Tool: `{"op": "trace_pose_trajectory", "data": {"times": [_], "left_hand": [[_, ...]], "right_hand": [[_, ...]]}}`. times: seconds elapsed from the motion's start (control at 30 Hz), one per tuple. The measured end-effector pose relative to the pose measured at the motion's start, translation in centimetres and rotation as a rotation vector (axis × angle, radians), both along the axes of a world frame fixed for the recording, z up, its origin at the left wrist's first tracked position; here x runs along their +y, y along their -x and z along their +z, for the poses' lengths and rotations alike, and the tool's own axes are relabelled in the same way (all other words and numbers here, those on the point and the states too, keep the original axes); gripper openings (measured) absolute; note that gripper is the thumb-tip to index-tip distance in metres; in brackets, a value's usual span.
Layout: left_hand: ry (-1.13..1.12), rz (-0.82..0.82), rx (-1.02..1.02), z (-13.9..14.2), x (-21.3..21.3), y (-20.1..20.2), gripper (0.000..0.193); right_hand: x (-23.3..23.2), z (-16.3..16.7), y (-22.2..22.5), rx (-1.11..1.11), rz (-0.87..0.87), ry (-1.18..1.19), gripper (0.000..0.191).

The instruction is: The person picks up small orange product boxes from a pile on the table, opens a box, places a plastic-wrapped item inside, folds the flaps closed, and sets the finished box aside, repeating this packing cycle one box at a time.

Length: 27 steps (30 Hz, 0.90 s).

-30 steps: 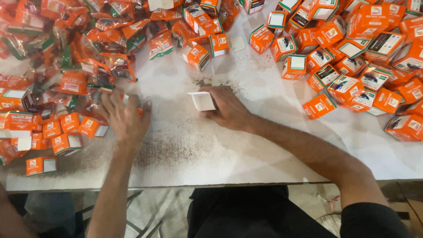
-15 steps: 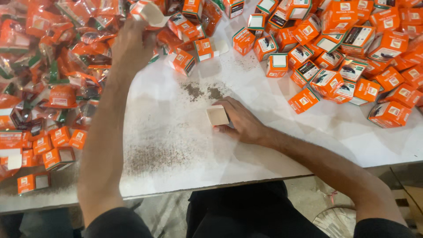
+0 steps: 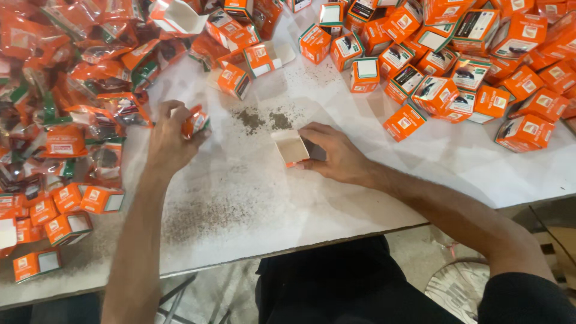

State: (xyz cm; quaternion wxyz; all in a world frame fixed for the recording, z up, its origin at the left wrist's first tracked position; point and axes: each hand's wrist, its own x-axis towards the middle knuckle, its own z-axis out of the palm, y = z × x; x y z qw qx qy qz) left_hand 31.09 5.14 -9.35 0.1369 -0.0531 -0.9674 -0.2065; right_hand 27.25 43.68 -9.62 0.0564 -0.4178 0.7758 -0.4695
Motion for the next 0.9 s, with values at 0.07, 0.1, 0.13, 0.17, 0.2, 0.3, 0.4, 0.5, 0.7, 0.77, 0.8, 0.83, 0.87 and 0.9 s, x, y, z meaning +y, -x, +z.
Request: {"op": "trace_pose_trajectory", "data": {"times": [0.07, 0.1, 0.13, 0.17, 0.2, 0.3, 0.4, 0.5, 0.7, 0.77, 0.8, 0.83, 0.87, 0.9], "left_hand": [[-0.056, -0.097, 0.033, 0.7, 3.0, -1.9, 0.048], [-0.245, -0.098, 0.055, 0.8, 5.2, -3.2, 0.043], [-0.431, -0.097, 0.081, 0.8, 7.5, -4.5, 0.037], [-0.614, -0.1, 0.104, 1.0, 9.5, -5.1, 0.032], [-0.57, -0.139, 0.272, 1.0, 11.5, -5.5, 0.037], [-0.409, -0.309, 0.592, 1.0, 15.7, -5.3, 0.046], [-0.171, -0.477, 0.523, 1.3, 16.8, -3.7, 0.046], [0.006, -0.416, 0.42, 2.0, 16.9, -3.1, 0.052], [-0.071, -0.191, 0.336, 1.8, 18.3, -3.3, 0.026], [-0.157, -0.12, 0.26, 1.2, 18.6, -2.9, 0.024], [-0.274, -0.101, 0.227, 0.9, 18.7, -2.8, 0.023], [-0.39, -0.087, 0.192, 0.5, 18.6, -2.7, 0.023], [-0.506, -0.069, 0.153, 0.1, 18.6, -2.6, 0.023], [-0.662, -0.042, 0.041, -0.2, 18.5, -2.4, 0.036]], "right_hand": [[0.1, 0.0, 0.0, 0.015, -0.044, -0.031, 0.056], [0.1, 0.0, -0.1, 0.037, -0.06, -0.021, 0.057], [0.1, 0.0, -0.1, 0.062, -0.072, -0.009, 0.059], [0.0, 0.0, -0.1, 0.089, -0.09, 0.008, 0.061], [0.0, -0.1, -0.2, 0.086, -0.085, 0.009, 0.059], [0.0, -0.2, -0.1, 0.082, -0.071, -0.004, 0.057], [-0.2, -0.2, 0.0, 0.096, -0.084, 0.002, 0.059], [-0.3, -0.1, 0.1, 0.11, -0.089, 0.008, 0.058], [-0.1, -0.2, -0.3, 0.065, -0.097, -0.033, 0.057], [-0.2, -0.4, -0.6, 0.076, -0.138, -0.035, 0.064], [-0.2, -0.6, -0.7, 0.098, -0.144, -0.029, 0.066], [-0.4, -0.8, -0.7, 0.119, -0.154, -0.02, 0.068], [-0.4, -0.9, -0.8, 0.136, -0.16, -0.011, 0.07], [-0.5, -1.1, -0.9, 0.066, -0.167, -0.021, 0.073]]}}
